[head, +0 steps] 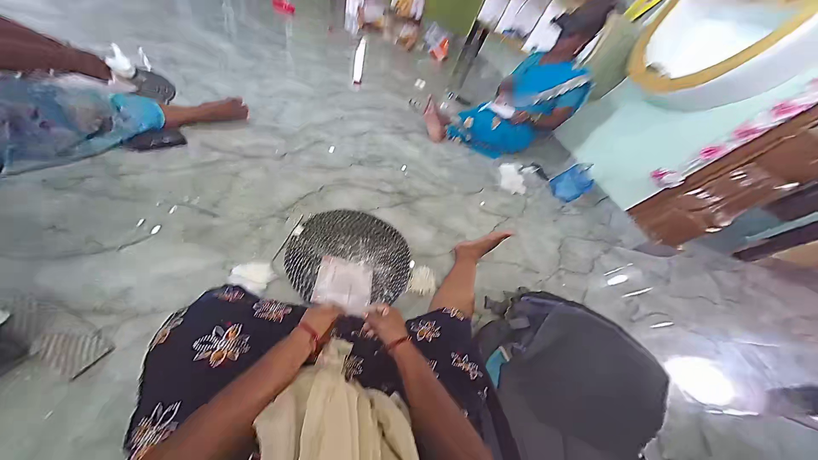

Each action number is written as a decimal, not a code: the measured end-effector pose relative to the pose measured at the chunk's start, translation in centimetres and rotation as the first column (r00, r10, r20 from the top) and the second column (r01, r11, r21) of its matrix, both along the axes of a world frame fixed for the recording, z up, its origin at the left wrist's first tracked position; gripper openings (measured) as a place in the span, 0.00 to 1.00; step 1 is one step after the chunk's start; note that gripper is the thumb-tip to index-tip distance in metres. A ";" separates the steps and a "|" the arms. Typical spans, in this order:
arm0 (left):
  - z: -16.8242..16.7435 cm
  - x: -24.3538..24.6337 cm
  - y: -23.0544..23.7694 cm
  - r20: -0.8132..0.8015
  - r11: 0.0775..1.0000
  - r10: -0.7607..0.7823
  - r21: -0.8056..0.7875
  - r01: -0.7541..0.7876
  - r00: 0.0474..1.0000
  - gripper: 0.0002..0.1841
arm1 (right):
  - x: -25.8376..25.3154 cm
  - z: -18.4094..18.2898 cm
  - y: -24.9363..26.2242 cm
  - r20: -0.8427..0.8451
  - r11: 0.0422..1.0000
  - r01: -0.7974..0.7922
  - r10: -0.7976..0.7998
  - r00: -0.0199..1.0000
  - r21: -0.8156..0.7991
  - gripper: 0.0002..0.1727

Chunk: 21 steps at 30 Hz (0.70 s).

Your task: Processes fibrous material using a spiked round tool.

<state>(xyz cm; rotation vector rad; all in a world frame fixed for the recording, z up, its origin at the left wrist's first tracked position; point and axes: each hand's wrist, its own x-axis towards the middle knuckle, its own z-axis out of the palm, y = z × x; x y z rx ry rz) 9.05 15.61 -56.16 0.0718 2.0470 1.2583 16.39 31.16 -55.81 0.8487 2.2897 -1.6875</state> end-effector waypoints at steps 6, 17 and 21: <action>1.0 -4.4 1.0 0.107 0.984 0.133 0.108 -0.145 0.985 0.12 | -3.7 0.4 1.9 -0.072 0.995 0.024 -0.017 0.997 0.096 0.14; -5.5 -11.7 4.9 0.126 0.988 0.152 0.011 -0.155 0.980 0.12 | -11.9 -5.7 3.6 0.113 0.990 0.069 -0.083 0.990 0.124 0.12; -7.6 -12.9 4.6 0.106 0.985 0.145 -0.107 -0.134 0.984 0.13 | -12.8 -8.6 3.7 0.155 0.984 0.060 -0.087 0.984 0.168 0.17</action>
